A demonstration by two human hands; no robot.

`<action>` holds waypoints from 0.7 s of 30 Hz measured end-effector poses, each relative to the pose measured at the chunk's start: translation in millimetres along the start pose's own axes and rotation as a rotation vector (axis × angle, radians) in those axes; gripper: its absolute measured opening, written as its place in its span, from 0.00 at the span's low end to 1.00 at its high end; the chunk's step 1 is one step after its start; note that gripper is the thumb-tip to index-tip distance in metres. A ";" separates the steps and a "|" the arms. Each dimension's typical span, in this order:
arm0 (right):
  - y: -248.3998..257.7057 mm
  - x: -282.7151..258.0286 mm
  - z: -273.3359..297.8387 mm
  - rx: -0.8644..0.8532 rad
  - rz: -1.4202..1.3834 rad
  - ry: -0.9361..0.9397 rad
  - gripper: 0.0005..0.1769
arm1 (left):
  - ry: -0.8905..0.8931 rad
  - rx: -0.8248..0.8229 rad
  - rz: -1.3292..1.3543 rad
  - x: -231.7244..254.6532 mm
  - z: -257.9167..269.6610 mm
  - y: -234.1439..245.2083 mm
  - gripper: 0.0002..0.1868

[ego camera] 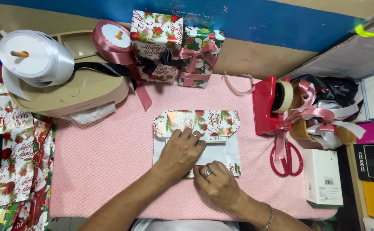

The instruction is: The person finishes tying a pink ribbon bow on a small wrapped gift box and sets it aside, then takes a small product box, wraps it in holiday-patterned wrapping paper, folds the paper edges over the box, and presses the folds closed to secure the wrap.

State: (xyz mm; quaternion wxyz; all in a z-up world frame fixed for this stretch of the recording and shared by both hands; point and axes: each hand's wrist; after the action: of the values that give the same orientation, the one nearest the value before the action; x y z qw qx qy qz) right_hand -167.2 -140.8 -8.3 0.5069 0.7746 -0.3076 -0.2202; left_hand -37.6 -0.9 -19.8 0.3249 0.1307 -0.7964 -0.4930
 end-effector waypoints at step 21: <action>31.3 33.1 -18.0 -0.003 0.006 0.012 0.10 | 0.242 -0.724 0.067 -1.3 -17.7 76.2 0.25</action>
State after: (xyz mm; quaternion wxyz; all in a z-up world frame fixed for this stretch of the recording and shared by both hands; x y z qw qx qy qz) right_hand -139.7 -161.6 26.5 0.5105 0.7742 -0.3066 -0.2145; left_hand -16.6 23.9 51.3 0.4578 0.0386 -0.5302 -0.7126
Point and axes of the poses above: each hand's wrist, its own z-axis away from the middle knuckle, its own y-axis out of the back of the hand, x = y × z, and after that the axes turned 15 degrees about y, right-handed
